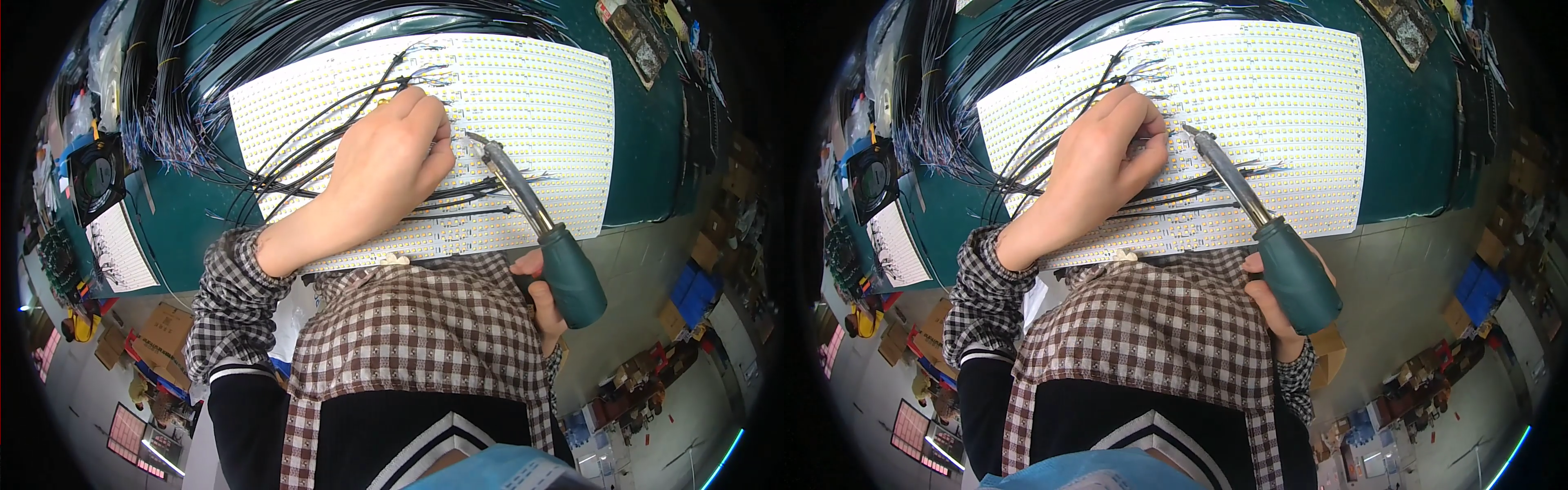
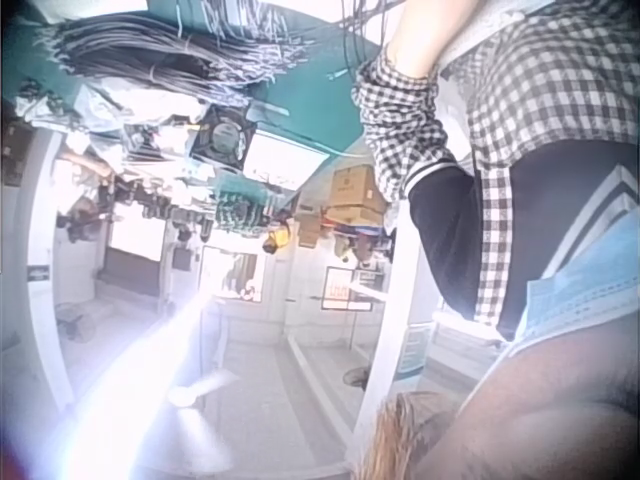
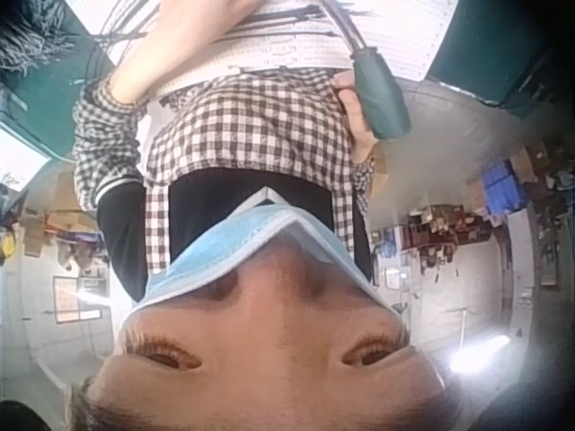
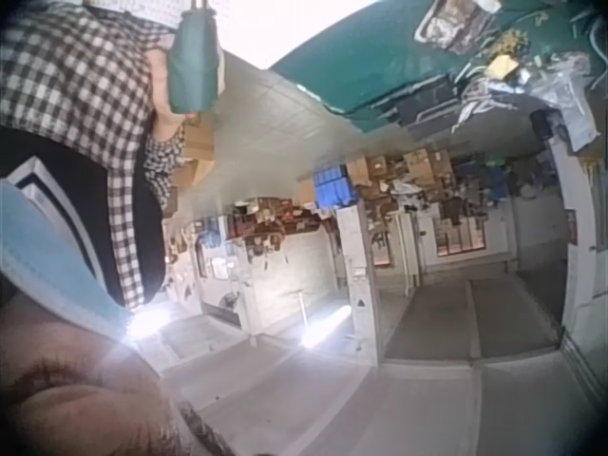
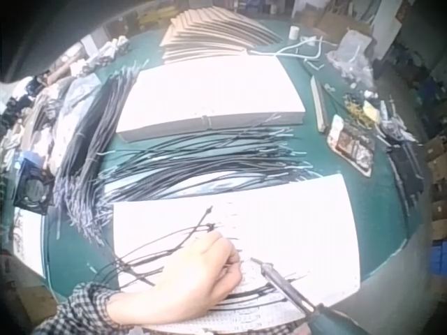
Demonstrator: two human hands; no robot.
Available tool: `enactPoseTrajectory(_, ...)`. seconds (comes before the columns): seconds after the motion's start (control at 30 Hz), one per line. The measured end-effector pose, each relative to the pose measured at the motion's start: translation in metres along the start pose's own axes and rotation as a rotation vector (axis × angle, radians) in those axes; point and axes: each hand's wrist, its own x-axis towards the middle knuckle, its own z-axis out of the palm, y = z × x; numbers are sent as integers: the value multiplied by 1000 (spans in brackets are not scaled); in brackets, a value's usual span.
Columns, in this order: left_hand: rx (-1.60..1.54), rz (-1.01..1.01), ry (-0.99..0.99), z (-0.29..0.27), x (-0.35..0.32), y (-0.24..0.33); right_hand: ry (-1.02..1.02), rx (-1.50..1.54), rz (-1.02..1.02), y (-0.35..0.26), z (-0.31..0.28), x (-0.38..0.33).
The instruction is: The person solders electrical wires onto an LED board using a handheld soldering iron.
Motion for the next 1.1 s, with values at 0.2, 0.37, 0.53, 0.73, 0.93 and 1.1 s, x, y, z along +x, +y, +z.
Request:
enactPoseTrajectory(0.2, -3, 7, -8, -2, 6, -3, 40, 133, 38, -6, 2, 8)
enactPoseTrajectory(0.37, 50, -128, -21, -9, -10, 5, 24, 101, 110, -33, -1, 7)
enactPoseTrajectory(0.53, 196, 121, 137, 20, -16, 4, 373, 353, 250, -3, -17, -10)
enactPoseTrajectory(0.73, 167, 313, 56, -7, -56, 25, 291, 191, 146, -11, -9, -2)
enactPoseTrajectory(0.93, 68, 456, 44, 9, -62, 7, 305, 253, 121, -21, -11, 3)
enactPoseTrajectory(1.1, 28, 476, 69, 20, -69, 8, 308, 308, 121, -23, -22, 2)
